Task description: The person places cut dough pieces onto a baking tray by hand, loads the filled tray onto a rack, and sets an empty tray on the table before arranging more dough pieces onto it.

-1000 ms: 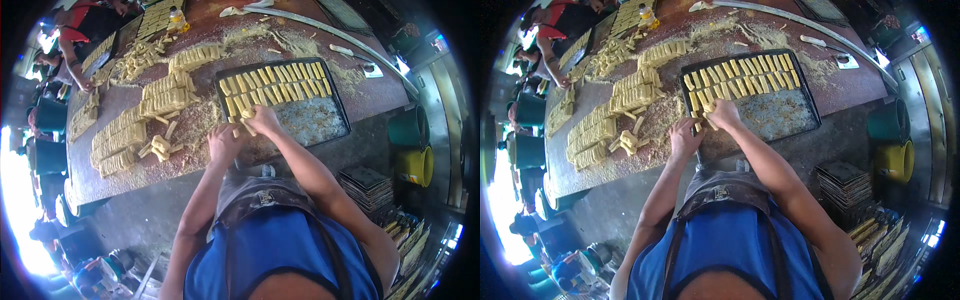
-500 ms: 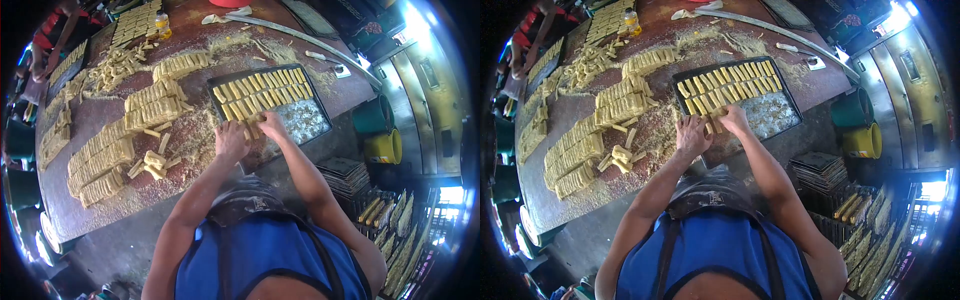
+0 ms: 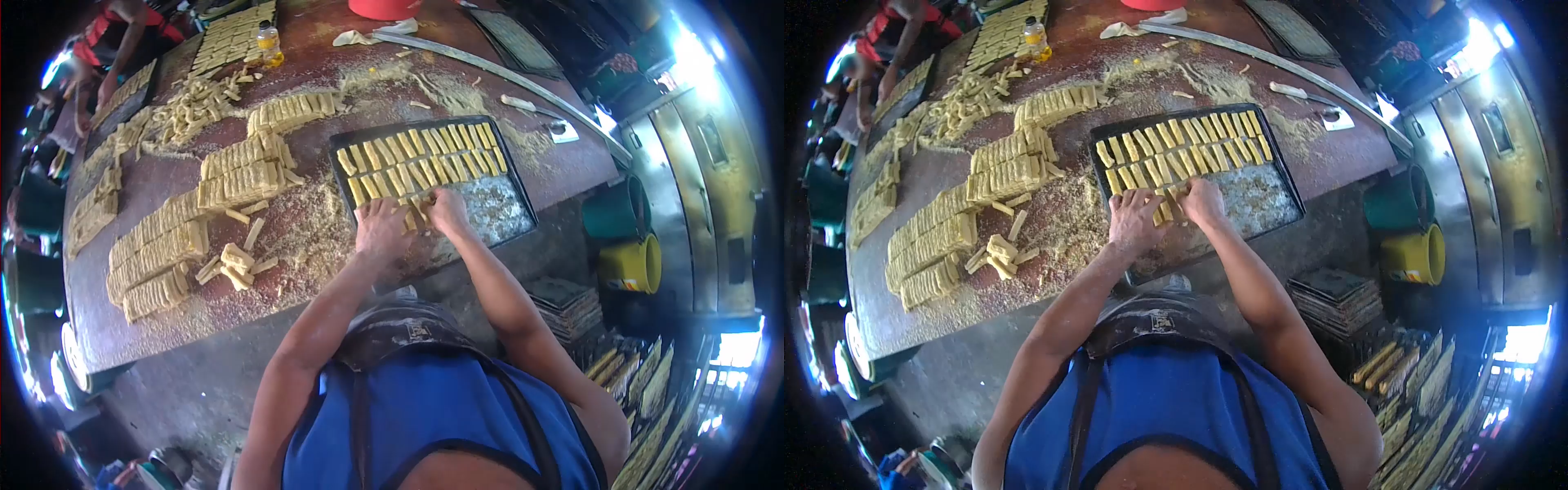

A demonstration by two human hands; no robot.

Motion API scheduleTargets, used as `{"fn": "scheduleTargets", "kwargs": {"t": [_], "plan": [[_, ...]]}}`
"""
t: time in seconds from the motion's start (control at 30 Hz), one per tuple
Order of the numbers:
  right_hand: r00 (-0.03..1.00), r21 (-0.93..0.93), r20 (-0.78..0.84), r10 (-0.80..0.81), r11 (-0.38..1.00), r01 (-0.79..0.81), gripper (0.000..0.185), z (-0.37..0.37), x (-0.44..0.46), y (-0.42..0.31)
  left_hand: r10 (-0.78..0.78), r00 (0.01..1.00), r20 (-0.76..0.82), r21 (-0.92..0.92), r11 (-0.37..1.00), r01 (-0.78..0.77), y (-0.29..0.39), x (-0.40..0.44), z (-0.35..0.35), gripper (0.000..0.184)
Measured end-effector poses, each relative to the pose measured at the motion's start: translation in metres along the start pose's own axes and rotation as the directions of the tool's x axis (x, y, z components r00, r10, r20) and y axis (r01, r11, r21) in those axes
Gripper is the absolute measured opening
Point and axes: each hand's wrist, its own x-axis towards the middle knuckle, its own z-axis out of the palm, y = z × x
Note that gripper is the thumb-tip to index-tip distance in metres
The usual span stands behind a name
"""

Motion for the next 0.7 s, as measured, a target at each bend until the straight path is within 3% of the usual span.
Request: {"fn": "scheduleTargets", "kwargs": {"t": [0.13, 0.2, 0.27, 0.3, 0.37, 0.53, 0.6, 0.7], "plan": [[0.993, 0.04, 0.119, -0.022, 0.999, 0.017, 0.033, -0.023, 0.003, 0.006, -0.082, 0.992, 0.094, 0.051, 0.996, 0.077, 0.02, 0.011, 0.006, 0.055], [0.986, 0.061, 0.167, -0.025, 0.998, 0.015, 0.034, -0.025, 0.013, 0.021, -0.078, 0.995, 0.062, 0.065, 0.995, 0.074, 0.03, 0.015, 0.009, 0.054], [0.959, 0.081, 0.211, -0.191, 0.981, 0.177, 0.038, -0.023, 0.027, 0.043, -0.072, 0.997, 0.038, 0.087, 0.994, 0.069, 0.042, 0.018, 0.014, 0.05], [0.954, 0.091, 0.227, -0.195, 0.98, 0.179, 0.038, -0.026, 0.026, 0.044, -0.088, 0.995, 0.046, 0.094, 0.992, 0.083, 0.045, 0.02, 0.019, 0.05], [0.942, 0.163, 0.153, -0.297, 0.948, 0.273, 0.041, -0.036, 0.024, 0.043, -0.132, 0.99, 0.052, 0.127, 0.984, 0.125, 0.048, 0.023, 0.025, 0.05], [0.939, 0.183, 0.141, -0.314, 0.94, 0.287, 0.035, -0.026, 0.024, 0.051, -0.185, 0.981, 0.052, 0.085, 0.98, 0.181, 0.053, 0.018, 0.022, 0.05], [0.95, 0.328, 0.167, -0.262, 0.924, 0.197, 0.031, -0.025, 0.028, 0.048, -0.139, 0.975, -0.176, 0.08, 0.985, 0.155, 0.045, 0.01, 0.017, 0.044], [0.958, 0.381, 0.152, -0.243, 0.909, 0.17, 0.029, -0.019, 0.03, 0.049, -0.163, 0.944, -0.287, 0.126, 0.971, 0.205, 0.012, -0.023, 0.007, 0.037]]}}
